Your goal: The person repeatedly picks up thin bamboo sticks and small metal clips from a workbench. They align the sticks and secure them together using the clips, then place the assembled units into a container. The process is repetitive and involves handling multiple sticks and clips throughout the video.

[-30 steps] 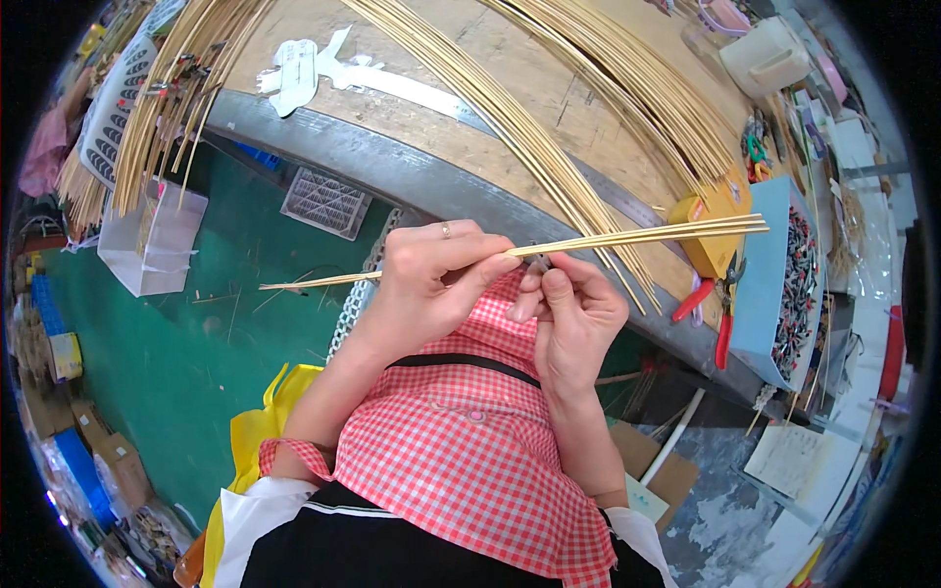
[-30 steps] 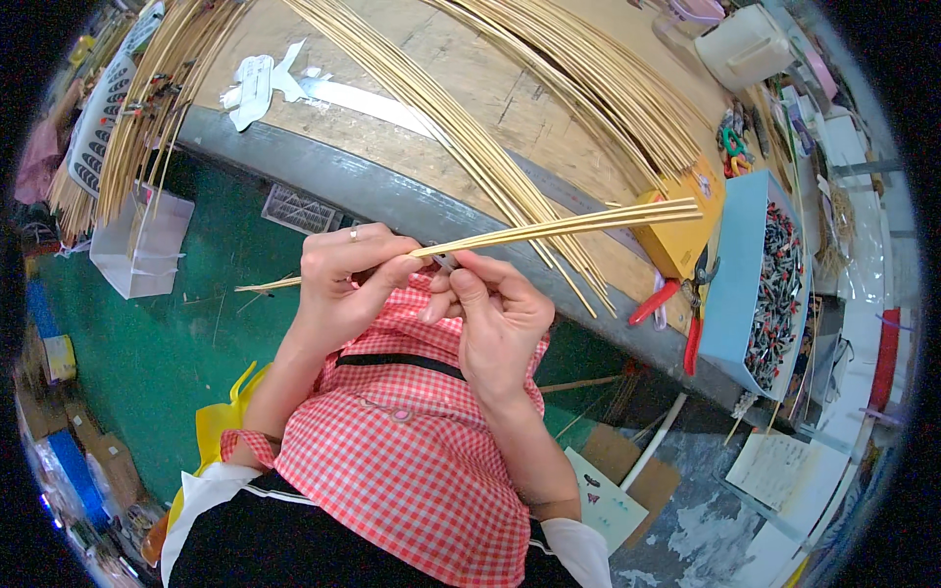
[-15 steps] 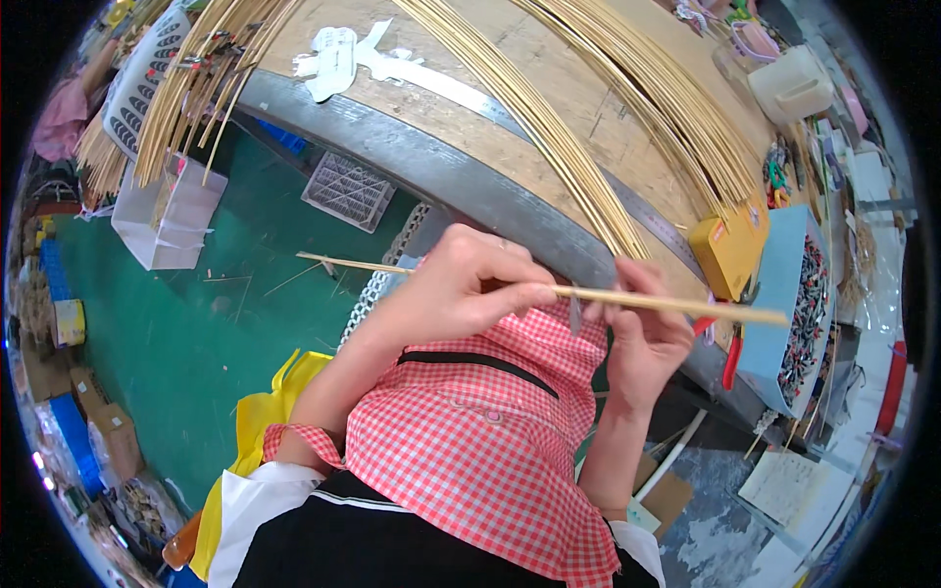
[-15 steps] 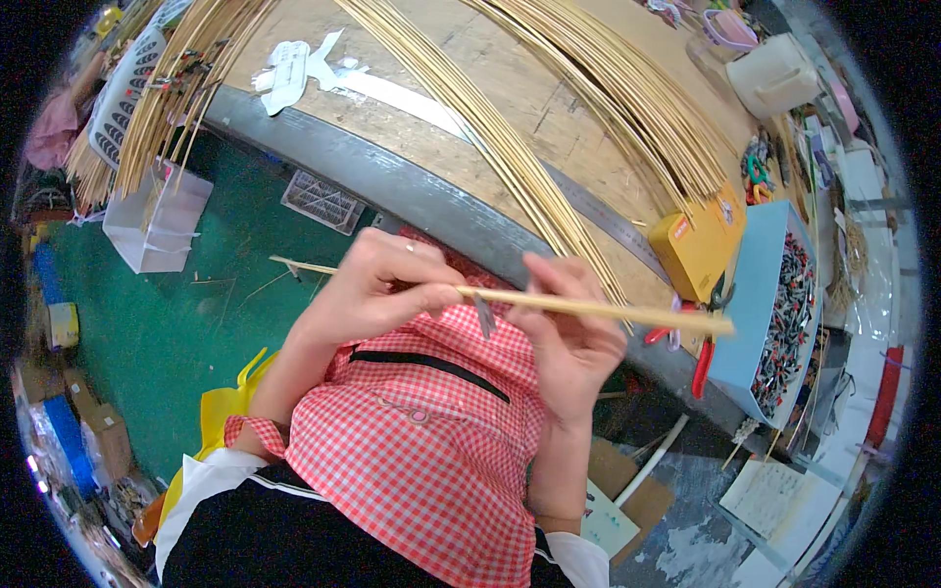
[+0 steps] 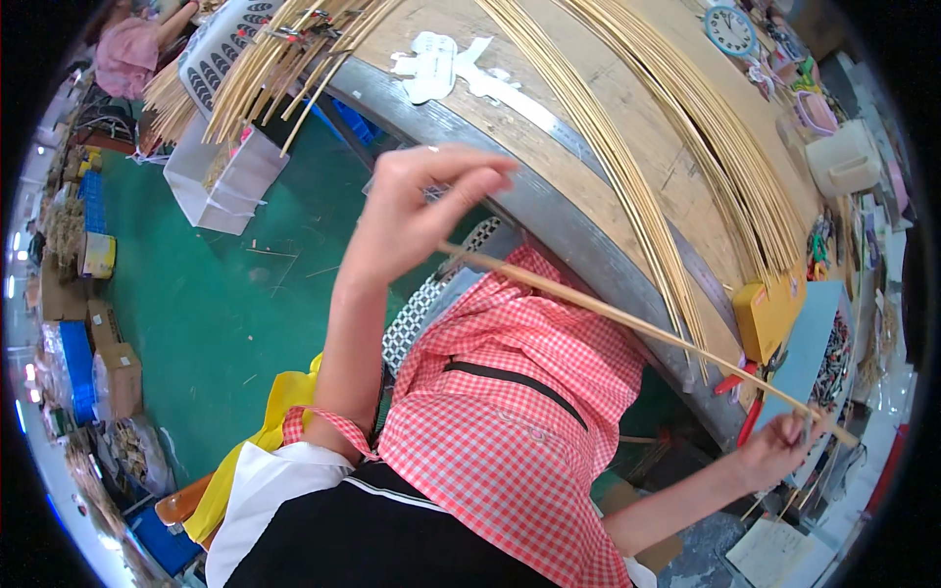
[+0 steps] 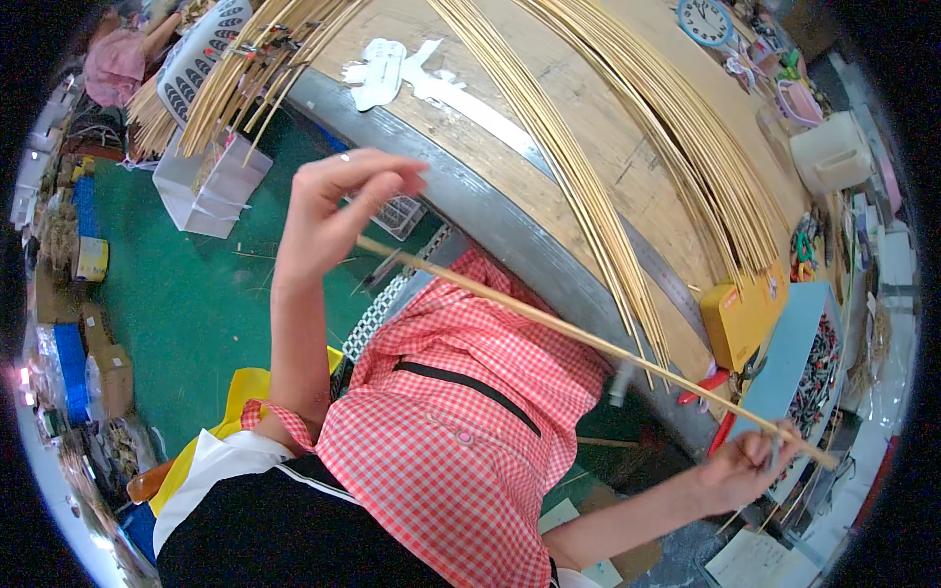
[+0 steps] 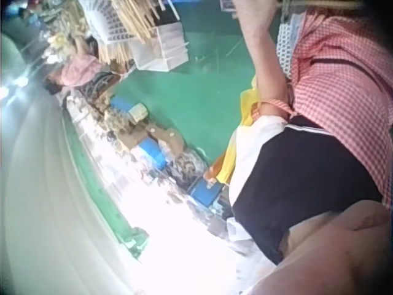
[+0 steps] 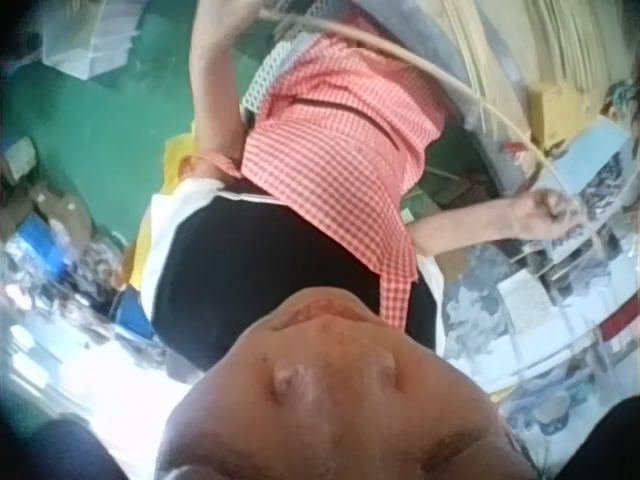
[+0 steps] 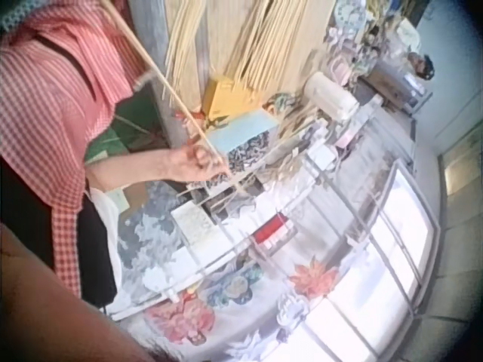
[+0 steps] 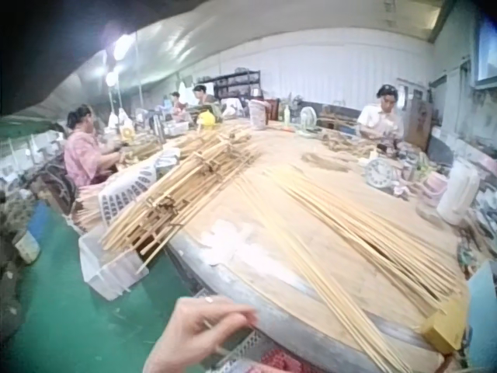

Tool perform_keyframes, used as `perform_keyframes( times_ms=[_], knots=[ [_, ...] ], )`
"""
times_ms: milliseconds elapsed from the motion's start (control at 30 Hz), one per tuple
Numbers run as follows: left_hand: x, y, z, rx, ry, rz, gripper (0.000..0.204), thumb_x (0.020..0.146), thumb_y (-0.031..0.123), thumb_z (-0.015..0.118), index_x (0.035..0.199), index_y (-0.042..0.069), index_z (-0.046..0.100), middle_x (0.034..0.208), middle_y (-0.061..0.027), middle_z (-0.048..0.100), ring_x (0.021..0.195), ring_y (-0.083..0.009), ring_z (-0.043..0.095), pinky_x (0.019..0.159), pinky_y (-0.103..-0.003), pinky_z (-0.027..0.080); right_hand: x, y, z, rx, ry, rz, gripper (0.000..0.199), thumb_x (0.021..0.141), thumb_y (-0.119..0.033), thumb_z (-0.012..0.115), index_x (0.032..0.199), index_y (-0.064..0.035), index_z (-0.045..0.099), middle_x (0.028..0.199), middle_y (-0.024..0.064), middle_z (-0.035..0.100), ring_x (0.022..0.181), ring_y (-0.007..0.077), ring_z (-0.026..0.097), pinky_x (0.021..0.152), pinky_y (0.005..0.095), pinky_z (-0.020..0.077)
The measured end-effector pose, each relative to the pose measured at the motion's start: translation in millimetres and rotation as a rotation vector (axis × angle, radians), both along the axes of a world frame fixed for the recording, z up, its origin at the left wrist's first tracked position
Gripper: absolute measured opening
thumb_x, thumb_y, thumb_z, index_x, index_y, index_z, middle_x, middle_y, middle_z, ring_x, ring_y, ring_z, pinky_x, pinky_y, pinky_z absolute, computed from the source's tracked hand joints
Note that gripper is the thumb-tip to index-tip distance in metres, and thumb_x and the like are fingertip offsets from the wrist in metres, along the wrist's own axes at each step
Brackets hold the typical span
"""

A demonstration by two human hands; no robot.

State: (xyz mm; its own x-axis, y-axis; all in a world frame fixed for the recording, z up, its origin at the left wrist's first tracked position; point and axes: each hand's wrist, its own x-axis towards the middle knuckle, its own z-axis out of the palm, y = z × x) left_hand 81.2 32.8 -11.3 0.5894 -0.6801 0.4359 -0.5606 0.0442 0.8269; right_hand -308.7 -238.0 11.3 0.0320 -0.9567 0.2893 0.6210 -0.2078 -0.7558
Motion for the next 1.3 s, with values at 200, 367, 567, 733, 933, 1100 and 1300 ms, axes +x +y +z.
perform_keyframes(
  times_ms=[200,367,567,733,933,1100,1300],
  knots=[
    [24,15,-7,0.240,-0.171,0.238,0.017,0.086,0.010,0.062,0.099,0.000,0.068,0.089,-0.0119,0.069,0.086,-0.0221,0.066,0.080,-0.031,0.050,-53,-27,-7,0.064,-0.251,-0.077,0.023,0.092,-0.003,0.055,0.109,0.0126,0.050,0.091,0.0154,0.057,0.055,0.0085,0.042,0.046,0.0184,0.0381],
    [17,3,-9,0.151,-0.466,0.269,0.017,0.081,0.016,0.069,0.095,0.008,0.071,0.084,-0.0069,0.067,0.084,-0.0245,0.064,0.087,-0.035,0.047,-112,-79,-46,-0.033,-0.336,0.038,0.039,0.091,-0.001,0.054,0.126,0.0095,0.042,0.109,0.0201,0.055,0.064,0.0140,0.044,0.052,0.0236,0.0408],
    [26,16,-3,0.136,-0.332,0.243,0.011,0.073,0.012,0.075,0.083,0.007,0.072,0.076,-0.0057,0.067,0.072,-0.0204,0.062,0.066,-0.030,0.045,-49,-37,-19,0.120,0.063,-0.174,0.039,0.095,-0.010,0.053,0.130,0.0055,0.044,0.108,0.0121,0.057,0.075,0.0113,0.048,0.063,0.0209,0.0435],
    [73,51,17,-0.045,-0.151,0.620,0.014,0.083,0.010,0.067,0.090,-0.001,0.071,0.074,-0.0098,0.067,0.065,-0.0117,0.060,0.059,-0.026,0.045,-41,-28,-24,0.039,0.261,-0.130,0.038,0.096,-0.013,0.053,0.129,0.0047,0.046,0.106,0.0059,0.056,0.074,0.0086,0.047,0.065,0.0198,0.0432],
    [184,109,28,0.129,-0.571,1.097,0.018,0.085,0.014,0.065,0.098,0.003,0.071,0.073,-0.0084,0.070,0.062,-0.0121,0.063,0.060,-0.026,0.047,-18,-19,-24,0.073,0.296,-0.081,0.033,0.096,-0.009,0.051,0.127,0.0034,0.048,0.105,0.0037,0.056,0.072,0.0070,0.046,0.062,0.0195,0.0410],
    [223,116,28,0.391,-0.504,1.188,0.021,0.088,0.016,0.054,0.099,0.012,0.071,0.083,-0.0105,0.070,0.081,-0.0293,0.066,0.074,-0.038,0.050,-8,-11,-20,0.117,0.337,-0.107,0.031,0.096,-0.008,0.051,0.125,0.0034,0.050,0.103,0.0044,0.058,0.069,0.0060,0.047,0.059,0.0192,0.0402],
    [237,119,20,0.242,-0.744,1.058,0.024,0.082,0.004,0.057,0.101,0.010,0.070,0.098,-0.0145,0.067,0.090,-0.0320,0.064,0.080,-0.038,0.048,17,5,-20,0.159,0.410,-0.122,0.033,0.094,-0.009,0.054,0.124,0.0038,0.050,0.093,0.0033,0.061,0.065,0.0044,0.047,0.057,0.0181,0.0392]
  ],
)
